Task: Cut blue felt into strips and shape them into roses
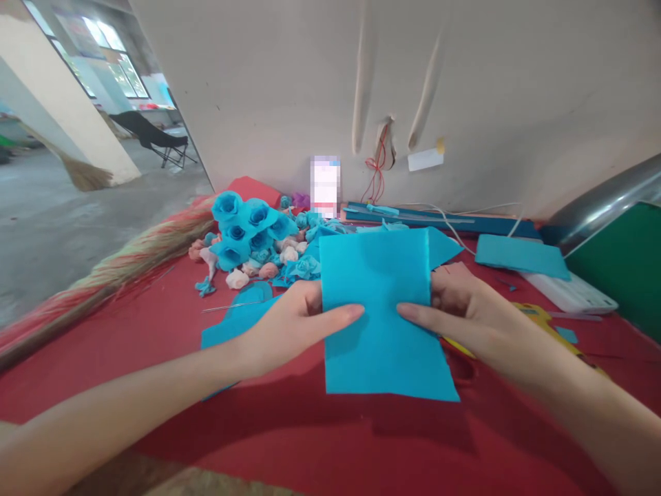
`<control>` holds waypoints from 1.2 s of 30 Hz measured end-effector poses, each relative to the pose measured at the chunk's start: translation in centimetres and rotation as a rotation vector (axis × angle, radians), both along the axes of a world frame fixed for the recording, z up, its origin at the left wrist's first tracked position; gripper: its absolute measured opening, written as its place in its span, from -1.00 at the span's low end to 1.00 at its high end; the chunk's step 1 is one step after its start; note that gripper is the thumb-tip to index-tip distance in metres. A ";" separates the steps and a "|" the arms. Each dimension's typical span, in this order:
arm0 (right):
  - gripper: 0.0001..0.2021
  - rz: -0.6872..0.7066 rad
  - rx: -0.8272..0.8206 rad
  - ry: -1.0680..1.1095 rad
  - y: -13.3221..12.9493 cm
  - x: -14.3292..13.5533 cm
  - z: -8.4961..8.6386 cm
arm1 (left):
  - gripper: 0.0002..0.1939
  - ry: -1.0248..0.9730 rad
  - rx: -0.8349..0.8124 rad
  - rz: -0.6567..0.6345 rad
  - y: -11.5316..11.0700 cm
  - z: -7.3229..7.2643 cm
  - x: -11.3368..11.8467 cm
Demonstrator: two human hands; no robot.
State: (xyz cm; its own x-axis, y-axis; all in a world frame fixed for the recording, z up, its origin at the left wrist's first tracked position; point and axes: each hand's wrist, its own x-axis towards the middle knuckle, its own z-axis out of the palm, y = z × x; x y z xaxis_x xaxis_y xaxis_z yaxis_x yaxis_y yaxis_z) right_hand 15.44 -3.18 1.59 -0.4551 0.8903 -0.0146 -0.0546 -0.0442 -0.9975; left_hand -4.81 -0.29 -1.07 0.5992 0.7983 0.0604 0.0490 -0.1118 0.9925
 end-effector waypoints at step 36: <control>-0.69 0.097 0.295 0.160 -0.2 0.1 -1.0 | -0.84 -0.268 0.234 -0.250 -0.4 1.7 -1.3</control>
State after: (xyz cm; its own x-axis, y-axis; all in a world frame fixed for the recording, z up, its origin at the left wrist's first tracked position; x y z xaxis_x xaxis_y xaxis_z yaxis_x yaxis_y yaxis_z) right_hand 15.54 -3.41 0.62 -0.5133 0.7979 0.3159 -0.2214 0.2325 -0.9470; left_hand -6.12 -0.74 0.62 0.7106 0.5770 0.4026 -0.2643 -0.3114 0.9128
